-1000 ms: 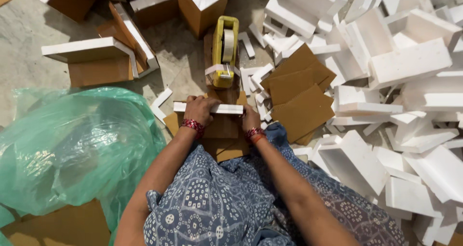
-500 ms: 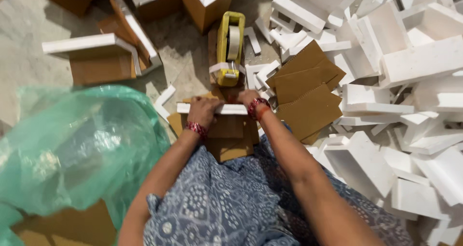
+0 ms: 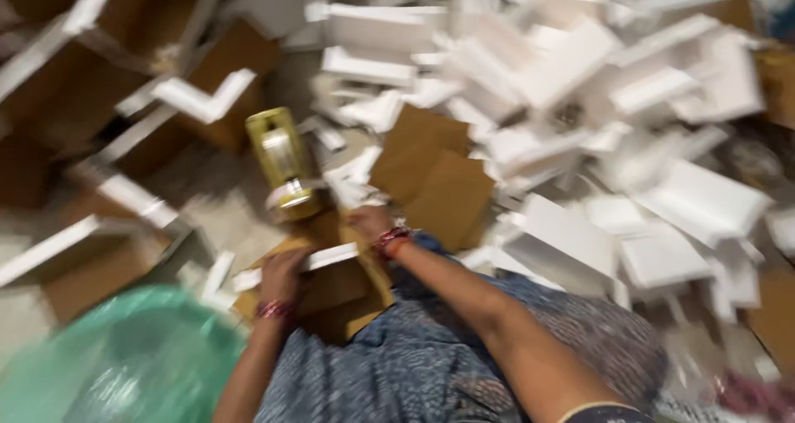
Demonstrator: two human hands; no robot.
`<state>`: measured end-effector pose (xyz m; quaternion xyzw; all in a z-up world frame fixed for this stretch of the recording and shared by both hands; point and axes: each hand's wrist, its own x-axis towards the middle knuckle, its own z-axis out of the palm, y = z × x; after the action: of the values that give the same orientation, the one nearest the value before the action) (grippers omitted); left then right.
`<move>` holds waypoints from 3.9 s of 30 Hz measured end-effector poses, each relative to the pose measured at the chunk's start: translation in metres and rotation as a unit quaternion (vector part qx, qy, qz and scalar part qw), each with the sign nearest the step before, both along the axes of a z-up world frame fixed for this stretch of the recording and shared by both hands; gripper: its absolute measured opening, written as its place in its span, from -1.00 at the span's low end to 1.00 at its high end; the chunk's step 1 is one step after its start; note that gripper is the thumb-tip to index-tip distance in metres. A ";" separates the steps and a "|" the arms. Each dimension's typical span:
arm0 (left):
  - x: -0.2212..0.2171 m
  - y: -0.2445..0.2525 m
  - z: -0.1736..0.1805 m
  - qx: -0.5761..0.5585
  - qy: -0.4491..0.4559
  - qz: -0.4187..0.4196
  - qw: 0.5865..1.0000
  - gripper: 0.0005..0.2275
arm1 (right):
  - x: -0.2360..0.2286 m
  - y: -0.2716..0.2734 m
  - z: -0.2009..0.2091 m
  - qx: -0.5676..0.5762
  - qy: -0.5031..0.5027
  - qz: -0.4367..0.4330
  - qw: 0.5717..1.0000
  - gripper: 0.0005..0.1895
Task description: The person sits on the floor and assembles small cardboard boxes by inserting white foam inserts into the cardboard frames and securing them with a tape dispenser. The person repeatedly picks up cardboard pieces and foam inserts, aligns them, and tapes them together.
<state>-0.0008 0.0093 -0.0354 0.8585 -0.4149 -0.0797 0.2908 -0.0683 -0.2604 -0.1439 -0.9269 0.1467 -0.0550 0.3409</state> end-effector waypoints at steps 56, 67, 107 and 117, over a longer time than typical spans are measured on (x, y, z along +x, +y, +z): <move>0.004 0.000 -0.034 -0.094 0.288 0.144 0.942 -0.64 | -0.064 0.134 0.095 0.542 0.034 -0.111 0.832 -0.77; 0.015 0.000 0.009 -0.140 0.257 0.025 0.956 -0.55 | -0.060 0.136 0.019 0.490 0.060 -0.206 0.845 -0.84; -0.004 -0.018 -0.063 -0.182 0.211 0.129 0.952 -0.47 | 0.064 0.019 -0.014 -0.177 0.463 0.194 0.847 -0.66; -0.002 -0.012 -0.121 -0.094 0.135 0.127 0.978 -0.70 | 0.019 0.028 0.105 -0.060 0.140 0.147 0.977 -0.69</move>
<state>-0.0033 -0.0025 -0.1562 0.8543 -0.2647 -0.1182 0.4314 -0.0489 -0.2327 -0.0393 -0.9557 0.0518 0.1167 0.2652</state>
